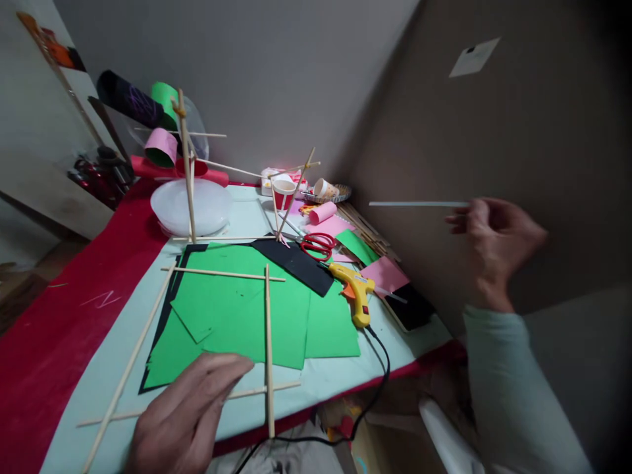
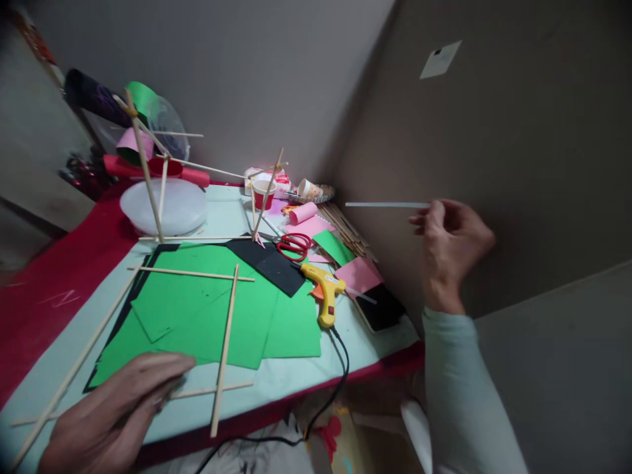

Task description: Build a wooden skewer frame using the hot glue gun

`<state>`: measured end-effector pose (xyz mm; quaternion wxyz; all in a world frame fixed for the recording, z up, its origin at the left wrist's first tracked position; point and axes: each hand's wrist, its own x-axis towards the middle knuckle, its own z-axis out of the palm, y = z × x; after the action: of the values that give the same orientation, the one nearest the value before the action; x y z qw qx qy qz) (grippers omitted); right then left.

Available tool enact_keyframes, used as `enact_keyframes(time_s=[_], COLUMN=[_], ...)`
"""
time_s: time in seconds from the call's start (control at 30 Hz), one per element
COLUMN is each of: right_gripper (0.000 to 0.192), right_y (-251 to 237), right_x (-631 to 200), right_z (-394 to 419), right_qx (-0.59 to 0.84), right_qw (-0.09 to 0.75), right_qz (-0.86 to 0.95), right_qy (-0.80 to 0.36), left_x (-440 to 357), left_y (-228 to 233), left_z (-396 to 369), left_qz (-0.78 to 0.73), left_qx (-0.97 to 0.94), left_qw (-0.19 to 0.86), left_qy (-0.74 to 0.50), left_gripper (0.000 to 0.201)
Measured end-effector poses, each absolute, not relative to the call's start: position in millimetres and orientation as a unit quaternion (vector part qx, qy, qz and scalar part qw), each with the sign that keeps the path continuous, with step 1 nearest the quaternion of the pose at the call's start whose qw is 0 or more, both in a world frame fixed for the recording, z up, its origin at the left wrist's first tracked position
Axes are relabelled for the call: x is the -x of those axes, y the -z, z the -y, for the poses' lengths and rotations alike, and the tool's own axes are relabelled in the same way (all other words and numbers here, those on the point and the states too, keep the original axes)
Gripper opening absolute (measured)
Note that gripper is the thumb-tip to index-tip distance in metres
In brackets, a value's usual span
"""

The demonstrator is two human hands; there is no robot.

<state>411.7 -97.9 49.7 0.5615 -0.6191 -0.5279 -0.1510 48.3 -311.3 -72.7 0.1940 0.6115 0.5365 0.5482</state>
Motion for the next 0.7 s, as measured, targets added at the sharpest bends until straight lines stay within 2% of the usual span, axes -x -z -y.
enact_keyframes(time_s=[0.07, 0.1, 0.17, 0.27, 0.33, 0.43, 0.53, 0.6, 0.7], right_gripper=[0.033, 0.022, 0.009, 0.009, 0.012, 0.016, 0.024, 0.026, 0.017], right_y=[-38.1, -29.4, -7.9, 28.7, 51.7, 77.0, 84.7, 80.2, 66.4], right_x=[-389.7, -374.5, -338.6, -285.4, -259.0, -235.4, -228.1, -232.2, -251.6], right_z=[143.0, 167.5, 216.3, 277.3, 304.7, 327.3, 336.2, 337.1, 330.4], right_qx=[0.568, 0.492, 0.408, 0.426, 0.431, 0.412, 0.365, 0.337, 0.313], right_qw=[0.648, 0.741, 0.806, 0.748, 0.713, 0.697, 0.664, 0.61, 0.51], right_qz=[0.487, 0.452, 0.418, 0.418, 0.424, 0.46, 0.546, 0.622, 0.734], right_qy=[0.143, 0.064, -0.093, -0.291, -0.355, -0.365, -0.358, -0.357, -0.322], left_x=[-51.3, -54.0, -61.9, -76.6, -83.9, -87.4, -85.0, -82.7, -78.9], left_y=[62.9, 57.9, 48.3, 38.3, 36.6, 40.0, 43.9, 44.3, 42.0], left_z=[313.4, 315.1, 318.2, 319.7, 318.6, 317.3, 319.4, 321.8, 322.8], left_qz=[-0.559, -0.567, -0.572, -0.556, -0.522, -0.462, -0.436, -0.424, -0.44], left_qx=[-0.592, -0.581, -0.556, -0.501, -0.46, -0.417, -0.374, -0.351, -0.349], left_qw=[0.197, 0.204, 0.243, 0.356, 0.446, 0.553, 0.607, 0.628, 0.613], left_qy=[-0.547, -0.547, -0.551, -0.56, -0.563, -0.553, -0.549, -0.551, -0.556], left_gripper=[0.015, 0.011, 0.013, 0.02, 0.023, 0.026, 0.031, 0.029, 0.024])
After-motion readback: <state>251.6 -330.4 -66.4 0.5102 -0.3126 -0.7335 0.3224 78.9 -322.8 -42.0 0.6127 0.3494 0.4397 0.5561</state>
